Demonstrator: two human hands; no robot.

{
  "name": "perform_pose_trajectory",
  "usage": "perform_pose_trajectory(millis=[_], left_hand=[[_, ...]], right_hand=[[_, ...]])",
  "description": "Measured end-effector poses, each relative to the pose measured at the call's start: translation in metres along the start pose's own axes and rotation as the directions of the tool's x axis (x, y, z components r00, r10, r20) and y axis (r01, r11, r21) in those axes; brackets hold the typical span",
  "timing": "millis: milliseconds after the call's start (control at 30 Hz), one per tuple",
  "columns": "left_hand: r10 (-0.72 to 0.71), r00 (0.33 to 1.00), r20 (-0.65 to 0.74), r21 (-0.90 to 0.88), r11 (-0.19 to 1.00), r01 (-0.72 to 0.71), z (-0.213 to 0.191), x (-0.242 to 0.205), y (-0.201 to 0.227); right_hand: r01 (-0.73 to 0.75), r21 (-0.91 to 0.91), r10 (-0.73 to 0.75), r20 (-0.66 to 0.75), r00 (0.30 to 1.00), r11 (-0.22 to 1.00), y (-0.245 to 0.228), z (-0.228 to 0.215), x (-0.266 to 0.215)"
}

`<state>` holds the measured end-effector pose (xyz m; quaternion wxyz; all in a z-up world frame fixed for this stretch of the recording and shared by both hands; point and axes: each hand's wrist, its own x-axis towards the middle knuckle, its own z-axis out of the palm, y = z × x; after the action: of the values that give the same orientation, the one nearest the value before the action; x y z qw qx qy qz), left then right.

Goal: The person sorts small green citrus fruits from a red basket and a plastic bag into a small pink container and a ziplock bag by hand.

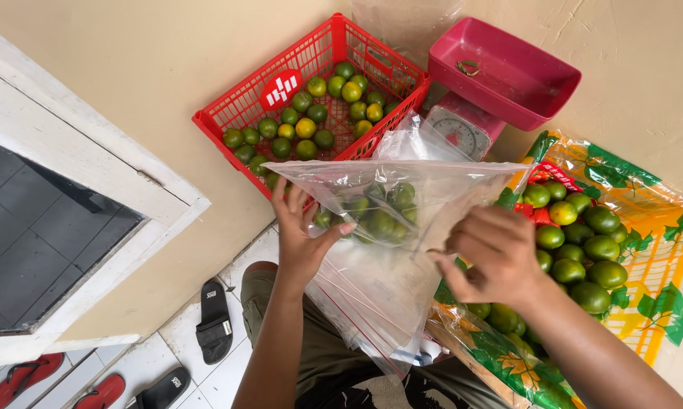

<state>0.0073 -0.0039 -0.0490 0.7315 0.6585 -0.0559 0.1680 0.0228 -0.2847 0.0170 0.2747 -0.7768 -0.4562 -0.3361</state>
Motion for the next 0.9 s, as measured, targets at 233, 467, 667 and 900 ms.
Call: perform_pose_trajectory(millis=[233, 467, 667, 900], left_hand=[[-0.178, 0.984, 0.03, 0.195, 0.966, 0.168, 0.009, 0.013, -0.025], [-0.091, 0.995, 0.051, 0.359, 0.931, 0.067, 0.014, 0.024, -0.048], [0.081, 0.996, 0.046, 0.319, 0.943, -0.092, 0.022, 0.029, -0.089], [-0.157, 0.987, -0.028, 0.292, 0.943, 0.159, 0.032, 0.033, -0.042]], right_hand=[[-0.637, -0.547, 0.785, 0.6, 0.153, 0.543, 0.007, 0.015, 0.04], [-0.868, 0.146, 0.622, 0.643, 0.448, 0.474, 0.063, 0.056, 0.014], [-0.716, 0.44, 0.556, 0.452, 0.698, 0.541, 0.084, 0.107, -0.032], [-0.7, 0.462, 0.597, 0.373, 0.711, 0.545, 0.085, 0.108, -0.029]])
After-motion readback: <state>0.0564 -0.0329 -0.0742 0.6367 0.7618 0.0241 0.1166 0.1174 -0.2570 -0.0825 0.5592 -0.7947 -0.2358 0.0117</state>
